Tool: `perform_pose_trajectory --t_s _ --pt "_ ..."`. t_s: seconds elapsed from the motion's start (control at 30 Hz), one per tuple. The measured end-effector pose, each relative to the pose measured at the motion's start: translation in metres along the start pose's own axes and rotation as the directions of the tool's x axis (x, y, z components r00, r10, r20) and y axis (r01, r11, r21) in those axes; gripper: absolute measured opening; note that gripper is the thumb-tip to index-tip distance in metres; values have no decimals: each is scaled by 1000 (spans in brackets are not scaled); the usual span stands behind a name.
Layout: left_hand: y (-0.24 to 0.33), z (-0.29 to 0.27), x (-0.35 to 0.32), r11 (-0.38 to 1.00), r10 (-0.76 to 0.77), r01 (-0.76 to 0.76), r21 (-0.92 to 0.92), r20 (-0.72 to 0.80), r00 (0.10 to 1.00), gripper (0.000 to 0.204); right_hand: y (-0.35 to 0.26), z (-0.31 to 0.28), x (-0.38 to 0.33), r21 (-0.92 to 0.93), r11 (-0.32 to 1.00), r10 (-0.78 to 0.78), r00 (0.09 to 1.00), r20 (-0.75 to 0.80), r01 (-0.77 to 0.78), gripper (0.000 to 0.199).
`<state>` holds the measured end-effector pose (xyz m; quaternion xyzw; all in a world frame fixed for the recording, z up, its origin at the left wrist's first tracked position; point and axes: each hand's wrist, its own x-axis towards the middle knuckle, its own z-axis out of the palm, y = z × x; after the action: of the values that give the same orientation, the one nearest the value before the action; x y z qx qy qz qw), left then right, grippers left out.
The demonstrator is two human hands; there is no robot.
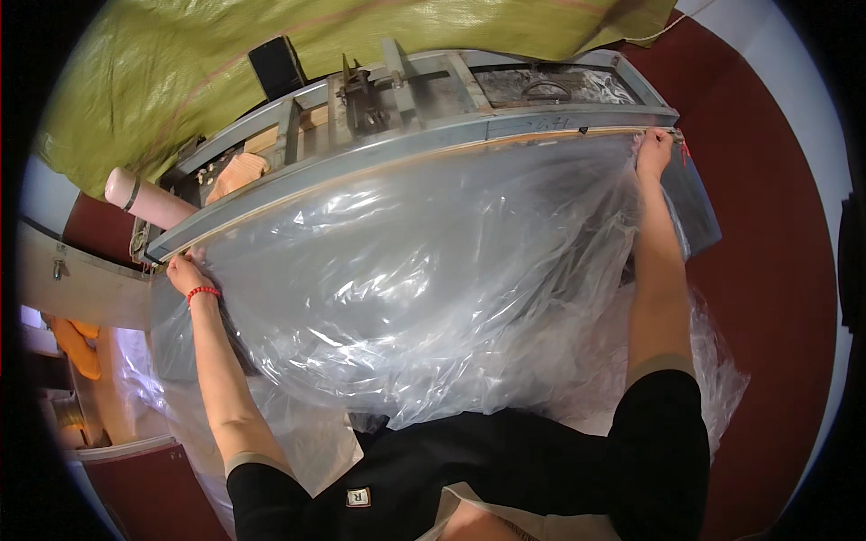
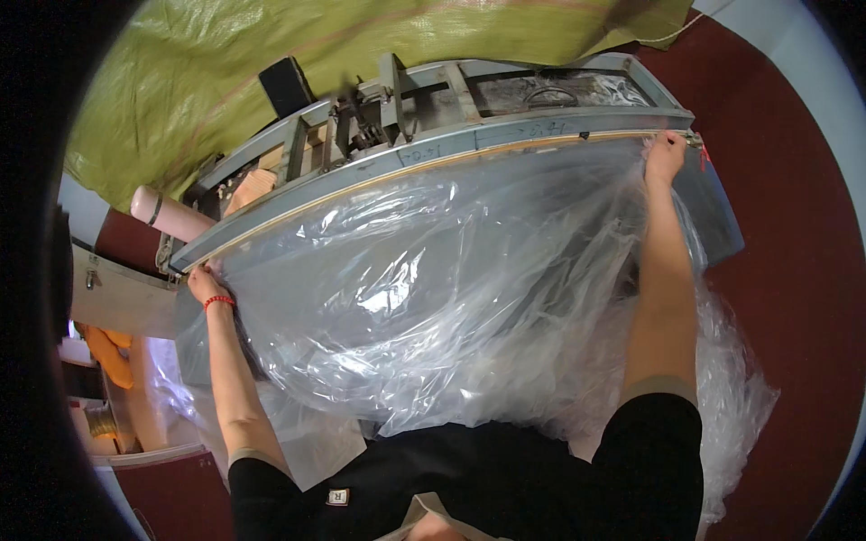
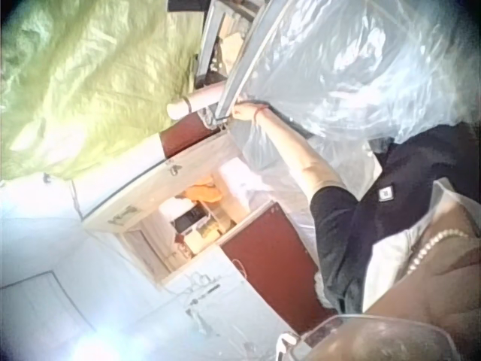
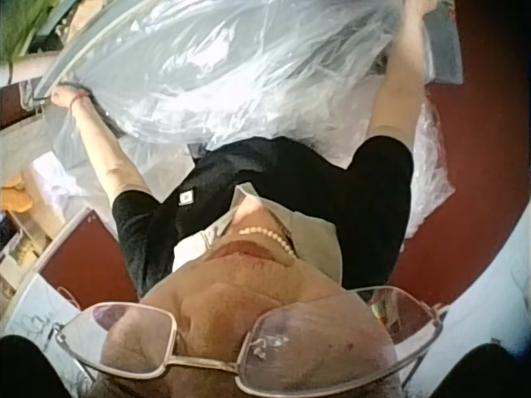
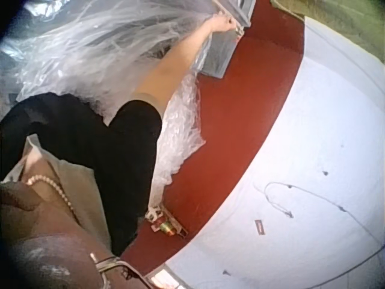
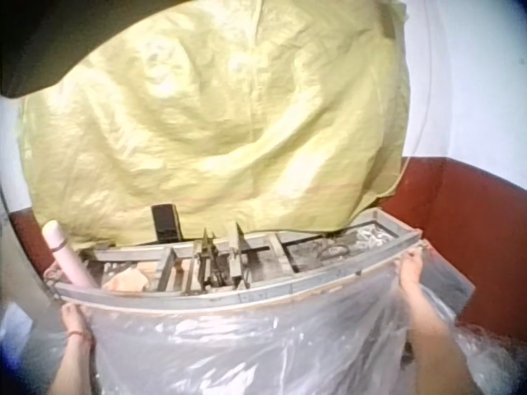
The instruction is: Wrapping a large rectangular object with plastic film.
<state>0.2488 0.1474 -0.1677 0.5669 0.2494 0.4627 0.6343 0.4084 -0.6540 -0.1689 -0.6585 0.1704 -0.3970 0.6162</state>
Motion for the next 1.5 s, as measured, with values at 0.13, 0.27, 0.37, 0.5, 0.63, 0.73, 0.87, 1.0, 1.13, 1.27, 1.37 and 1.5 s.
perform_pose_trajectory --t_s 0.13,0.27,0.37,0.5,0.63,0.73,0.87,1.0,1.13,1.27,1.37,1.5 --pt "18 -27 9 767 -61 -108 633 239 969 51 -2 -12 0 -218 967 -109 989 103 129 23" --pt "37 -51 7 617 -44 -363 698 491 870 48 -26 -47 -2 -388 885 -118 930 347 257 21" --pt "67 -22 -52 830 -210 -168 532 577 789 24 -46 -102 -1 -399 878 -213 963 166 263 19" --pt "104 36 -148 951 -266 41 308 738 620 14 -35 -231 30 -650 754 -257 953 -159 95 33" --pt "128 71 -208 968 -252 160 195 784 568 10 -76 -245 34 -922 377 -254 948 -192 -86 39" --pt "154 86 -233 965 -257 183 190 828 498 10 -115 -161 12 -648 596 -464 862 204 474 34" --pt "176 72 -237 951 -303 201 237 846 438 11 -207 14 -150 -105 867 -245 601 760 486 26" --pt "190 67 -243 968 -250 126 216 875 415 9 -257 81 -279 366 810 -449 84 890 458 32" --pt "196 52 -237 985 -108 -76 153 902 417 7 -249 113 -343 444 896 -443 -41 895 14 12" --pt "200 39 -235 728 330 -686 -8 881 340 15 -245 111 -367 246 935 -272 -72 960 -256 8" --pt "196 36 -238 476 531 -880 -8 800 280 19 -243 113 -391 63 704 -140 -51 989 -708 9" --pt "189 43 -249 311 535 -940 142 791 297 32 -242 121 -399 -52 781 -55 -152 987 -622 10"
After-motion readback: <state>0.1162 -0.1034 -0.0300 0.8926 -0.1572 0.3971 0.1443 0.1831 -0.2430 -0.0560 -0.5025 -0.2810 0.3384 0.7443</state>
